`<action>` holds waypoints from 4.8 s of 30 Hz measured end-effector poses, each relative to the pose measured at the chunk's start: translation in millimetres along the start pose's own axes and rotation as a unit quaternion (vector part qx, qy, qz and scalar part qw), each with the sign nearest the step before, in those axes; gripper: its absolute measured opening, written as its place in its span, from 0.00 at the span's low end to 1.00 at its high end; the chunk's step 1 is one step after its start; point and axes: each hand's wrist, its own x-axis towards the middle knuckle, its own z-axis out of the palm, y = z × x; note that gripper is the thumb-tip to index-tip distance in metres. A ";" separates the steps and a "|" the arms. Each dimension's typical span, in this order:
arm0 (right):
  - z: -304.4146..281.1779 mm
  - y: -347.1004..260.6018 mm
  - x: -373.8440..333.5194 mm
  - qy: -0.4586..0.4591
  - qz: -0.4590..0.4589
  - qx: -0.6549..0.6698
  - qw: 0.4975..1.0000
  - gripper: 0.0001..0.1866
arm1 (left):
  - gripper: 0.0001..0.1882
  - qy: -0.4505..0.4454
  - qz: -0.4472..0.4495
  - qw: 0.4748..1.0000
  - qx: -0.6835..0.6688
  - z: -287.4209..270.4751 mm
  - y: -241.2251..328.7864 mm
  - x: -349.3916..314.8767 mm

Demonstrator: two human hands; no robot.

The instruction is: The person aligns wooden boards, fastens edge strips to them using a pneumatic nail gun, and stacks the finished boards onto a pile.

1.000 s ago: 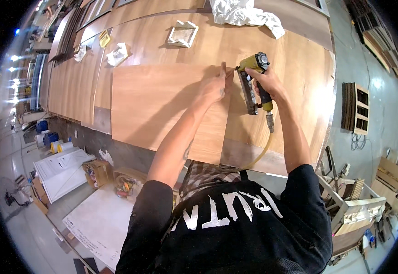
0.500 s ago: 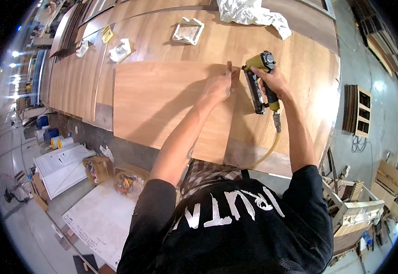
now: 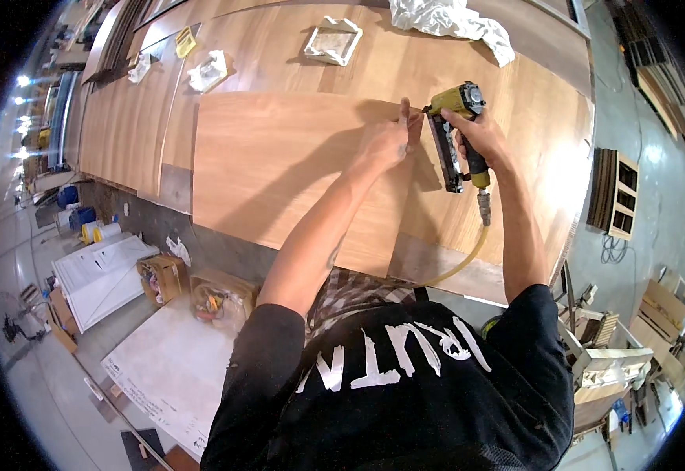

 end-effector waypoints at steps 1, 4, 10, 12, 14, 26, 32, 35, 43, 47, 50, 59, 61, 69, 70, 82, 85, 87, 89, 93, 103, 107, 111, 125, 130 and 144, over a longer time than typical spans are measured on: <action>-0.1 -2.2 -0.3 0.000 0.007 -0.015 1.000 0.15 | 0.49 -0.011 -0.004 1.000 0.000 -1.1 0.2 -0.5; 0.8 -5.1 -1.1 0.003 0.007 -0.017 1.000 0.15 | 0.50 -0.027 -0.009 1.000 0.012 -3.7 1.9 -0.6; -3.1 1.1 2.0 -0.008 0.008 -0.006 1.000 0.14 | 0.50 -0.051 -0.019 0.998 0.020 -10.5 8.3 -2.4; -2.4 -0.6 2.8 -0.006 0.006 -0.023 1.000 0.13 | 0.50 -0.057 -0.028 0.998 0.023 -7.2 5.5 -0.8; -2.5 -3.0 2.8 -0.001 0.007 -0.041 0.999 0.13 | 0.50 -0.053 -0.018 0.998 0.027 -1.7 3.0 1.3; -8.5 -11.7 19.6 -0.009 0.031 -0.071 0.997 0.15 | 0.51 0.001 0.038 0.997 0.066 18.6 -13.0 4.6; -0.1 -24.3 18.1 -0.027 0.048 -0.119 0.991 0.17 | 0.37 0.163 -0.038 0.974 -0.152 32.6 -59.1 -30.1; -2.3 -45.3 -20.9 0.009 0.042 -0.178 0.983 0.18 | 0.52 0.144 -0.068 0.987 -0.008 8.6 -124.9 -71.5; 92.2 -178.2 -125.4 0.043 -0.003 -0.206 0.978 0.23 | 0.57 0.246 -0.240 0.938 -0.031 -37.0 -325.4 -139.0; 186.3 -248.8 -144.0 0.114 -0.059 -0.056 0.990 0.25 | 0.48 0.295 -0.271 0.907 -0.133 -63.6 -391.7 -122.8; 263.3 -292.7 -120.4 0.108 -0.084 -0.056 0.989 0.26 | 0.44 0.299 -0.234 0.886 -0.267 -65.1 -429.1 -123.1; 444.3 -359.8 27.8 -0.029 -0.029 -0.208 0.977 0.18 | 0.19 0.258 -0.199 0.806 -0.494 -83.5 -462.1 -106.9; 457.3 -356.1 60.4 -0.066 0.022 -0.230 0.971 0.19 | 0.18 0.257 -0.196 0.802 -0.502 -77.7 -464.0 -100.5; 493.4 -315.3 146.6 -0.114 0.087 -0.369 0.918 0.24 | 0.15 0.297 -0.254 0.788 -0.475 -61.0 -451.8 -72.3; 496.1 -311.8 153.1 -0.127 0.096 -0.384 0.910 0.24 | 0.14 0.285 -0.262 0.785 -0.484 -61.4 -451.0 -70.4; 505.6 -300.3 190.5 -0.176 0.112 -0.411 0.887 0.23 | 0.15 0.172 -0.320 0.772 -0.521 -79.6 -452.6 -73.8; 512.3 -302.9 189.1 -0.179 0.113 -0.414 0.885 0.23 | 0.15 0.199 -0.321 0.774 -0.509 -74.4 -454.7 -72.6; 513.9 -304.3 188.3 -0.179 0.113 -0.418 0.884 0.23 | 0.15 0.204 -0.310 0.774 -0.513 -73.7 -455.4 -70.9; 513.9 -305.1 189.2 -0.162 0.124 -0.438 0.875 0.23 | 0.14 0.206 -0.309 0.784 -0.498 -75.5 -455.3 -68.7; 511.2 -305.0 189.4 -0.163 0.124 -0.433 0.878 0.23 | 0.13 0.204 -0.296 0.788 -0.499 -78.4 -453.0 -66.8; 520.8 -307.2 186.2 -0.167 0.105 -0.459 0.866 0.23 | 0.11 0.252 -0.299 0.764 -0.513 -69.9 -452.4 -65.5; 520.1 -305.3 192.9 -0.174 0.107 -0.468 0.860 0.22 | 0.13 0.249 -0.276 0.749 -0.548 -70.2 -454.9 -70.3; 527.7 -305.3 195.3 -0.173 0.113 -0.496 0.844 0.21 | 0.14 0.291 -0.290 0.775 -0.481 -60.2 -452.6 -67.4; 495.5 -298.8 170.8 -0.137 0.043 -0.470 0.871 0.23 | 0.13 0.268 -0.267 0.770 -0.514 -69.4 -458.8 -72.6; 399.4 -282.0 70.8 -0.003 0.069 -0.371 0.926 0.22 | 0.16 0.329 -0.256 0.753 -0.510 -51.8 -450.4 -59.3; 319.2 -243.8 -21.2 -0.056 0.051 -0.382 0.921 0.18 | 0.16 0.361 -0.158 0.744 -0.540 -48.7 -467.2 -65.0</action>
